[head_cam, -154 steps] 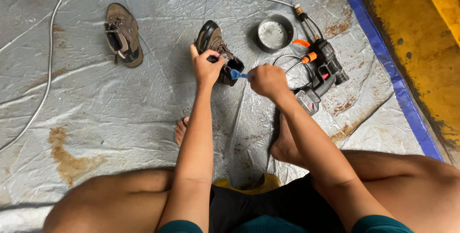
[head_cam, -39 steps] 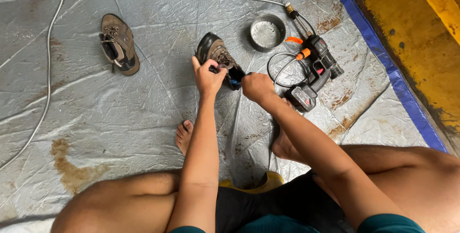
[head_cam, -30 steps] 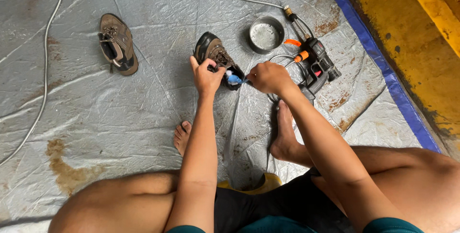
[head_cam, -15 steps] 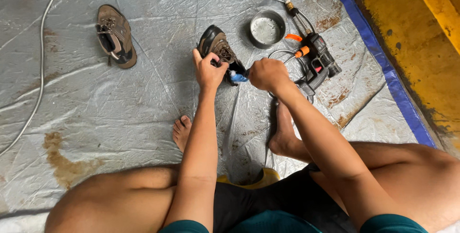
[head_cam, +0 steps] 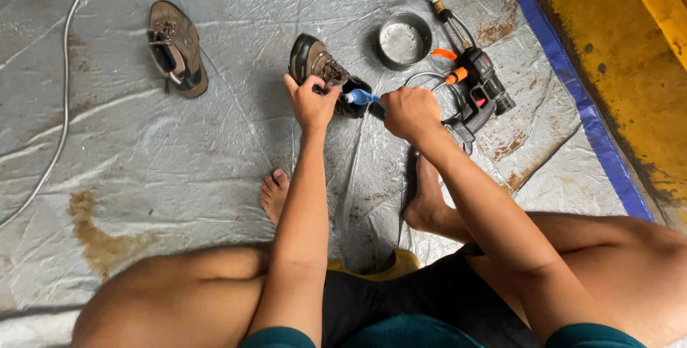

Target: The person scrubs a brown hiking shoe with a blue brush, dipping it into a metal bowl of soapy water. They clean the interior and exterior surfaces of the shoe, then remove the insole and scrub it separately before placing it back inside.

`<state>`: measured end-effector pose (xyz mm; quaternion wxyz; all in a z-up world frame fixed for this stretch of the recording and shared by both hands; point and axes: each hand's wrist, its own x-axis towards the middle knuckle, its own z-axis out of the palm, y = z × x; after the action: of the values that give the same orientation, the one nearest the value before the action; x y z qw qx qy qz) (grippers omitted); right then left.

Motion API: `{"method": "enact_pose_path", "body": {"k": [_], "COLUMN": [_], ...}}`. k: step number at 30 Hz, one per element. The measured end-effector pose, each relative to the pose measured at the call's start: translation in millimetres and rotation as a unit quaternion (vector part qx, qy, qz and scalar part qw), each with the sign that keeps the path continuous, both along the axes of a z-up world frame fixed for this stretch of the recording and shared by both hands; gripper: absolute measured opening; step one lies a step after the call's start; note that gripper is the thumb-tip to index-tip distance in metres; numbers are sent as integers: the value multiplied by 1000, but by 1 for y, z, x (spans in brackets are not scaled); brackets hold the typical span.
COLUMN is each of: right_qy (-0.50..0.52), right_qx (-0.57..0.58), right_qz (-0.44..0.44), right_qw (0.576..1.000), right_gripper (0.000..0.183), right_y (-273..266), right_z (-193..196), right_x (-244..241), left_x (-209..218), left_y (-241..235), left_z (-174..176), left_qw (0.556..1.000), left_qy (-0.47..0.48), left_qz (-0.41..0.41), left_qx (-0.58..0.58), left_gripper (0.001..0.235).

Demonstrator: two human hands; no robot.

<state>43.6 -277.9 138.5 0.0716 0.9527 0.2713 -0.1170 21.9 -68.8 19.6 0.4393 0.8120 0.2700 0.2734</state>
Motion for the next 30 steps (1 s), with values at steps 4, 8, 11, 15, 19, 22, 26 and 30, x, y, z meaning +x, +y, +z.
{"method": "enact_pose_path", "body": {"k": [4,8,11,15,19,22,26,30], "right_qy": [0,22,21,-53,-87,-73,9,93], "right_qx": [-22,19,25,59,61,83,105,147], "right_qz": [-8,6,1,33,53,44,-36,-120], "right_qw": [1000,1000,999,996,993,993,994,977], "right_gripper": [25,34,35,30,34,36,32,27], "right_y": [7,16,3,3,8,11,8,8], "right_z": [-27,-63,-46,8,-18,-46,-52,12], "right_x": [-5,-10,-14,-16,-20,-20,-12,-5], "left_x": [0,6,2,-2,5,8,19,31], "left_y": [-2,-4,-5,-3,6,14,30,60], "left_z": [-7,4,12,16,-16,-25,-57,-80], "left_qw": [1000,999,997,998,998,998,996,992], "left_qy": [17,50,76,55,52,51,48,75], "left_qz": [4,13,11,32,38,37,44,31], "left_qx": [-6,-4,-17,-30,-25,-29,-56,-95], "left_gripper": [25,24,23,25,24,26,25,28]}}
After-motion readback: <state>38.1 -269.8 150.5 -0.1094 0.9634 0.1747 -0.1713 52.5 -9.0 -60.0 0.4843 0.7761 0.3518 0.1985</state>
